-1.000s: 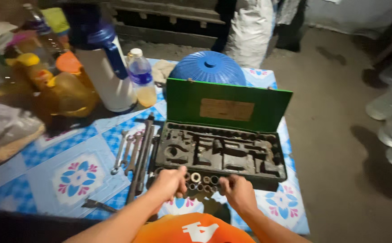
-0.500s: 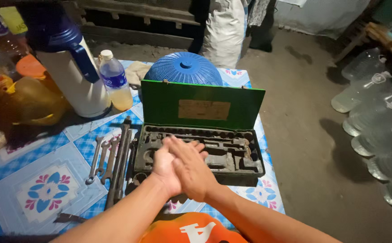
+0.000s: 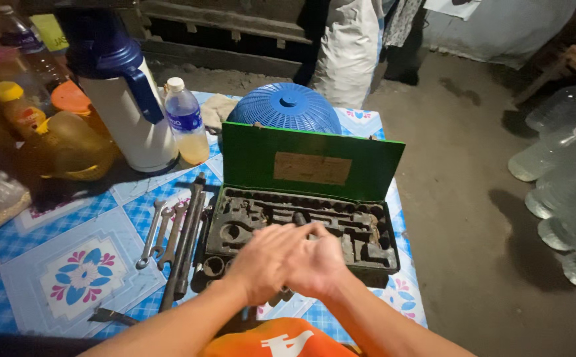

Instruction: The person removes socket attachments and wrenches from an open green toolbox and lays them out in rows on the table in front of the box, sorting the sockets by size as they work.

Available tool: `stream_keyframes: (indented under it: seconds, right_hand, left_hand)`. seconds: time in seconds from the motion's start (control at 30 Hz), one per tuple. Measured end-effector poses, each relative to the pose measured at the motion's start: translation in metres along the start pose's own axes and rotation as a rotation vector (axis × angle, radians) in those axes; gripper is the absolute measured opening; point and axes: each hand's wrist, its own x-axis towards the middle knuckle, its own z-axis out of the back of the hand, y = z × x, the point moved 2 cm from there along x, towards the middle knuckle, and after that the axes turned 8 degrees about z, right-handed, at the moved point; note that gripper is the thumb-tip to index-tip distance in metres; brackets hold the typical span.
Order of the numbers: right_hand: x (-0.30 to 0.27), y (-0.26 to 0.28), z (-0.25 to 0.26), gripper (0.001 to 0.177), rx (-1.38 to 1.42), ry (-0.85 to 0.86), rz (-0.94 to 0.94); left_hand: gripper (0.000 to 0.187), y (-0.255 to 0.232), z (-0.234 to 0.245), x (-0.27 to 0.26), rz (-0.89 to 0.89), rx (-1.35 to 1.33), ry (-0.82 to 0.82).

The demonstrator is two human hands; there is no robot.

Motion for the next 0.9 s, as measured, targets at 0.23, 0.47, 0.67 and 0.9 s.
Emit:
stream_keyframes:
  seconds: [0.23, 0.47, 0.67, 0.9]
  right_hand:
    - [0.046, 0.039, 0.049, 0.045, -0.526, -0.257, 0.07]
    - [0.127, 0.084, 0.128, 0.022, -0.679, -0.51, 0.084]
    - [0.163, 0.091, 0.147, 0.025, -0.617, -0.702, 0.133]
    - [0.199, 0.093, 0.172, 0.028, -0.537, -0.862, 0.101]
  left_hand:
    - [0.04, 0.077, -0.002, -0.034, 0.646, 0.05, 0.024]
    - [0.023, 0.098, 0.008, -0.06, 0.74, -0.132, -0.287]
    - [0.023, 0.093, 0.019, -0.063, 0.796, -0.176, -0.198]
    - [0.023, 0.087, 0.025, -0.061, 0.805, -0.194, -0.194]
